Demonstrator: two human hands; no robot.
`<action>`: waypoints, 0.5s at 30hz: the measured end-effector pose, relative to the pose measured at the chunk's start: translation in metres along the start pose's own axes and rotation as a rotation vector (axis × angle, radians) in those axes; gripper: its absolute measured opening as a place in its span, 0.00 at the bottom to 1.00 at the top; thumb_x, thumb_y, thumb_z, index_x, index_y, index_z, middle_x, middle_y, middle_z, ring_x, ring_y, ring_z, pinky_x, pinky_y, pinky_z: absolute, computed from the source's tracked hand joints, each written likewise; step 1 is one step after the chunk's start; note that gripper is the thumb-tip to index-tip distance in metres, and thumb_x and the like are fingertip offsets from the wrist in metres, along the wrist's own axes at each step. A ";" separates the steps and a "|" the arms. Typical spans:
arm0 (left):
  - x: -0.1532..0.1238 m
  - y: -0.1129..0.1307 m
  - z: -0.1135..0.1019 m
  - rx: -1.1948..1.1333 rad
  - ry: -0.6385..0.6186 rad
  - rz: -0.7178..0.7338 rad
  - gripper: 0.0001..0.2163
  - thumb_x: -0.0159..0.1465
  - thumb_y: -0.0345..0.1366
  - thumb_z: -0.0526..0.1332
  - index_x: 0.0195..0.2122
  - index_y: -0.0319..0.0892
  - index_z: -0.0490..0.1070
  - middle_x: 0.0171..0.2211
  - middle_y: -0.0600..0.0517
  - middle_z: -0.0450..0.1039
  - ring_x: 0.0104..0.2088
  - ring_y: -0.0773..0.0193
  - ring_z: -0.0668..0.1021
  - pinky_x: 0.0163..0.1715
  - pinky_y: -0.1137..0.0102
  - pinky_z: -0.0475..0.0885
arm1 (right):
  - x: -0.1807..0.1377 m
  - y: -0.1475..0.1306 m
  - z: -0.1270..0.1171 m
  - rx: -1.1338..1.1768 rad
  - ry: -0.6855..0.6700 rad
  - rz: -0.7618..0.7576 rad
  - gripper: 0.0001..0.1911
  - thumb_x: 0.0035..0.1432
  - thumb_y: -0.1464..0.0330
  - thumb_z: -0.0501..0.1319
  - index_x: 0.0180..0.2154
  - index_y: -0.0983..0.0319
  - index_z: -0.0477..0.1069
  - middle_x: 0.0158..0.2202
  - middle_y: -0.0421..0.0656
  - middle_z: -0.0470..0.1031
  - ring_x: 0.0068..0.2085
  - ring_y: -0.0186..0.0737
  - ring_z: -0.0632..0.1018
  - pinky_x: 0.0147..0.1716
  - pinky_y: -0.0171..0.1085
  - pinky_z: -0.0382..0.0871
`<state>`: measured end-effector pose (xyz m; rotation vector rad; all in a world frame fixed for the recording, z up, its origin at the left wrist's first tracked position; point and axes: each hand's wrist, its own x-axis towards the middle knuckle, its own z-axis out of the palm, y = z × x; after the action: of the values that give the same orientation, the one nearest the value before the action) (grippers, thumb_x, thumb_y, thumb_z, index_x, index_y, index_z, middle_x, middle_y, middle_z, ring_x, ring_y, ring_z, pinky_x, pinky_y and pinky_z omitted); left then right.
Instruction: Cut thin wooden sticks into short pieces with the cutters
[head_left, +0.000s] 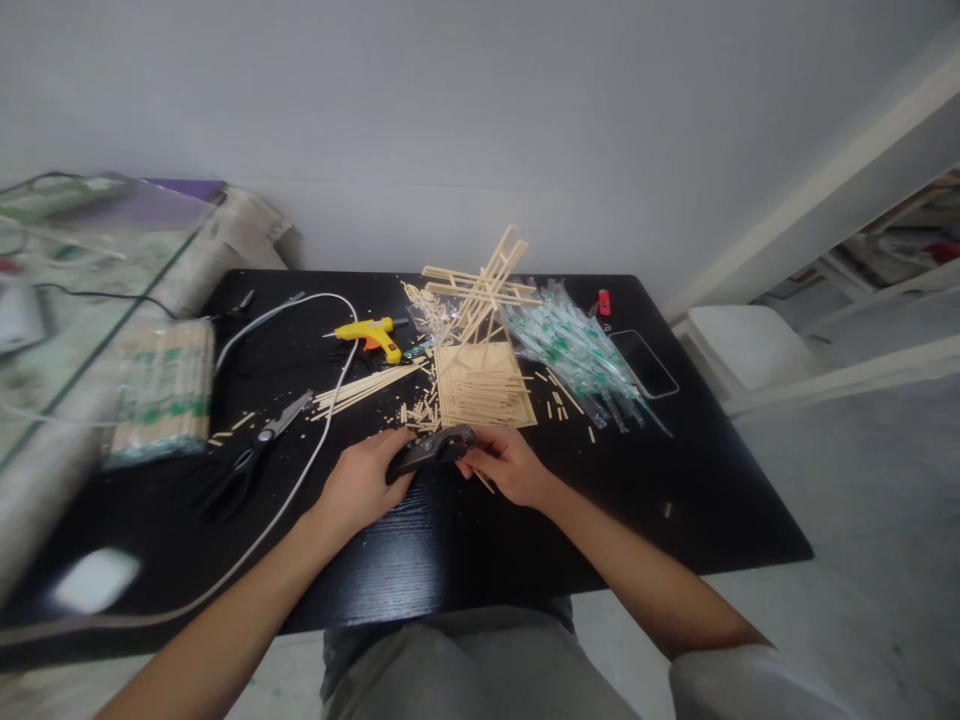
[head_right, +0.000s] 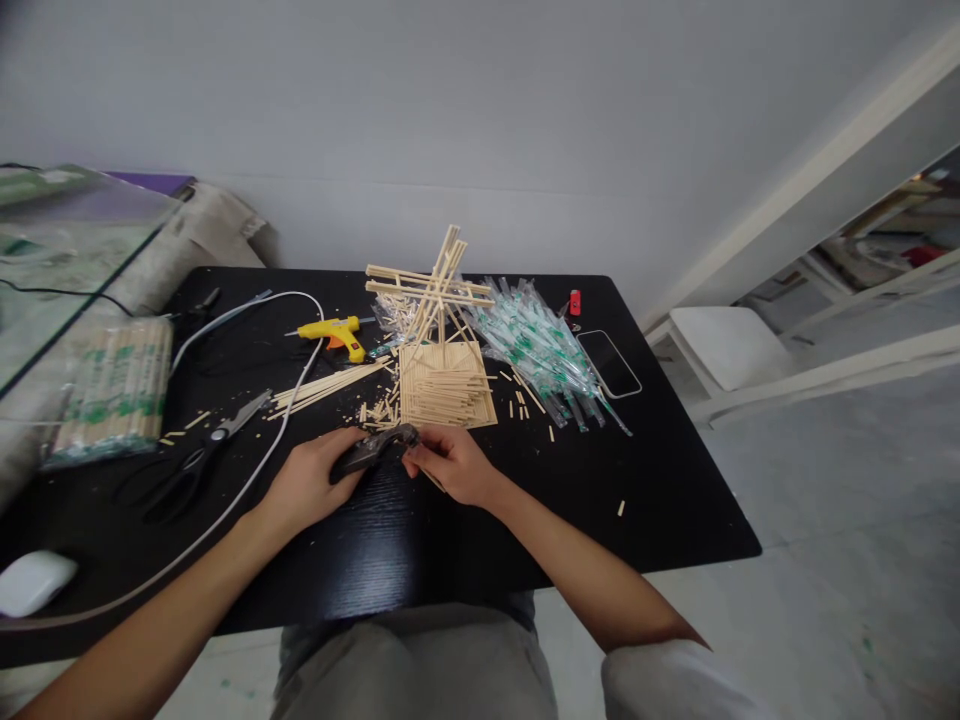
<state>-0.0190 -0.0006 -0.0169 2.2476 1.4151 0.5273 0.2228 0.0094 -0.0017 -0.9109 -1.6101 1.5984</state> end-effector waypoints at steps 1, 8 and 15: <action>0.000 0.001 -0.001 0.003 -0.006 -0.004 0.10 0.62 0.31 0.59 0.45 0.44 0.72 0.40 0.48 0.78 0.40 0.56 0.81 0.42 0.65 0.74 | 0.000 0.000 0.000 -0.011 0.017 0.002 0.26 0.63 0.48 0.60 0.25 0.62 0.70 0.23 0.38 0.66 0.25 0.33 0.64 0.25 0.34 0.56; 0.000 0.003 -0.003 0.045 -0.045 -0.038 0.05 0.64 0.33 0.57 0.39 0.44 0.71 0.35 0.50 0.78 0.35 0.58 0.80 0.36 0.67 0.72 | -0.001 -0.003 0.005 -0.066 0.099 -0.051 0.24 0.65 0.52 0.61 0.25 0.63 0.71 0.25 0.40 0.70 0.26 0.33 0.68 0.29 0.34 0.60; 0.000 -0.002 0.001 0.073 0.023 0.004 0.12 0.63 0.34 0.59 0.47 0.43 0.72 0.43 0.46 0.79 0.42 0.54 0.81 0.43 0.63 0.75 | -0.003 -0.001 0.007 -0.075 0.138 -0.005 0.24 0.64 0.51 0.62 0.25 0.63 0.72 0.23 0.39 0.69 0.25 0.33 0.67 0.27 0.34 0.59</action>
<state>-0.0195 0.0002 -0.0190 2.3088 1.4643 0.5113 0.2180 0.0029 -0.0003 -1.0329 -1.5828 1.4469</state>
